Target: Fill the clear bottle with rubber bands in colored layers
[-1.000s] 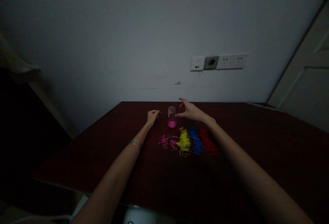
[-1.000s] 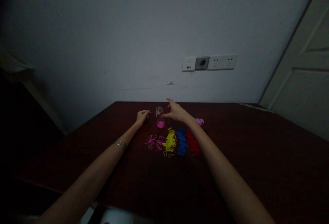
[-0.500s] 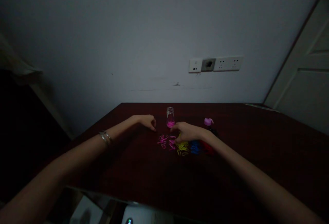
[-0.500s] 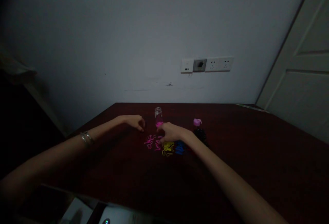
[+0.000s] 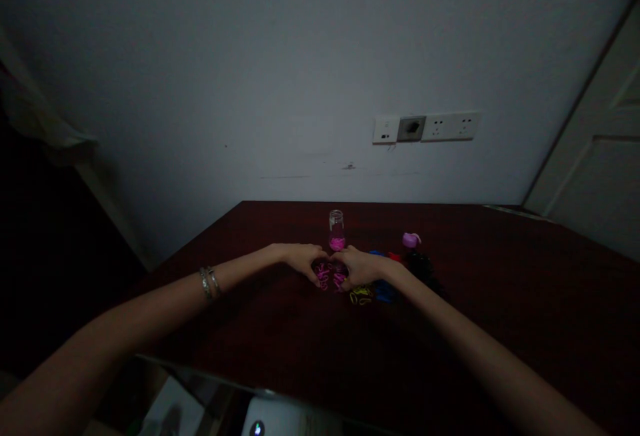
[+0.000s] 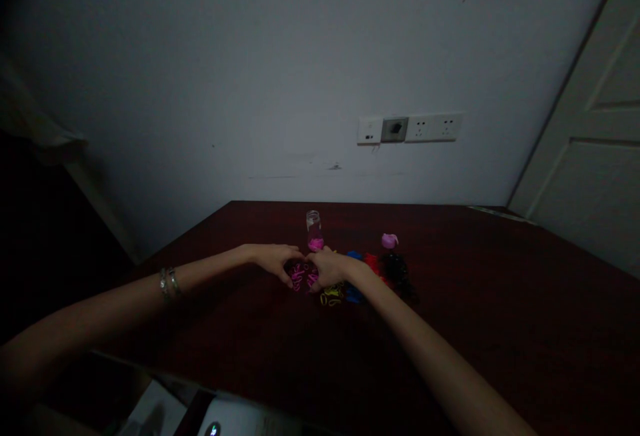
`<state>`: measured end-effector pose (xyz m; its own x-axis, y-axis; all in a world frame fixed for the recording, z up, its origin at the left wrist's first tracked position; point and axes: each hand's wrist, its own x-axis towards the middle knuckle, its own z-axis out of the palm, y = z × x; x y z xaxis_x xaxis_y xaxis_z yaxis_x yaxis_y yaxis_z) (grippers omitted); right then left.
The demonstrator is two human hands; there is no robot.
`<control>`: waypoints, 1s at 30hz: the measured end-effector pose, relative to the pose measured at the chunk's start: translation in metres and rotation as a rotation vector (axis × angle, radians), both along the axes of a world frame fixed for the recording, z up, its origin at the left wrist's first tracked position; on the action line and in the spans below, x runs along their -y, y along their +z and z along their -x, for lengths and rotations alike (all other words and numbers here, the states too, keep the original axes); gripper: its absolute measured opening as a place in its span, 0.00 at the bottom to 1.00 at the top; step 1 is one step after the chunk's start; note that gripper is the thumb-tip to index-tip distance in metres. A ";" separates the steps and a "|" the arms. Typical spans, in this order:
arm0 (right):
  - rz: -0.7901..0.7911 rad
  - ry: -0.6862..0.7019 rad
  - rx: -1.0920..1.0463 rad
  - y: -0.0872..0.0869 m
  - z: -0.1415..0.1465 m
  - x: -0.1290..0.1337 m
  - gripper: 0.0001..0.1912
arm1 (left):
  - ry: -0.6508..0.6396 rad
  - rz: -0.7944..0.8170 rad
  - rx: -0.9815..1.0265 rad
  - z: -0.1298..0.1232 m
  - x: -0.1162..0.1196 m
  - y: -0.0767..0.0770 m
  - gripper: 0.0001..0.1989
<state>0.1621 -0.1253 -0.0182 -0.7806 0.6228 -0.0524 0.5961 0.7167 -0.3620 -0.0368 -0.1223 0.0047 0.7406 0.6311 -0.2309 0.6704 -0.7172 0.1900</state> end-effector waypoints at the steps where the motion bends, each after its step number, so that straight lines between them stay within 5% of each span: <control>1: -0.001 0.009 -0.010 -0.001 0.000 -0.001 0.34 | 0.000 -0.001 0.006 0.000 0.000 -0.001 0.32; 10: -0.007 0.065 -0.040 -0.006 0.005 -0.008 0.23 | 0.020 0.028 0.118 0.002 -0.004 -0.009 0.15; 20: 0.022 0.060 -0.048 -0.005 0.012 -0.013 0.15 | 0.064 0.149 0.160 0.013 -0.024 -0.009 0.14; 25: 0.056 0.057 -0.088 -0.008 0.012 -0.017 0.20 | 0.224 0.235 0.270 0.028 -0.051 -0.005 0.11; 30: 0.167 0.010 -0.176 -0.004 0.011 -0.014 0.21 | 0.477 0.174 0.424 0.044 -0.082 -0.017 0.08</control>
<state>0.1514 -0.1112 -0.0221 -0.7929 0.6091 -0.0169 0.5067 0.6437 -0.5735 -0.0807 -0.0398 -0.0120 0.4383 0.8922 -0.1092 0.7484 -0.2950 0.5940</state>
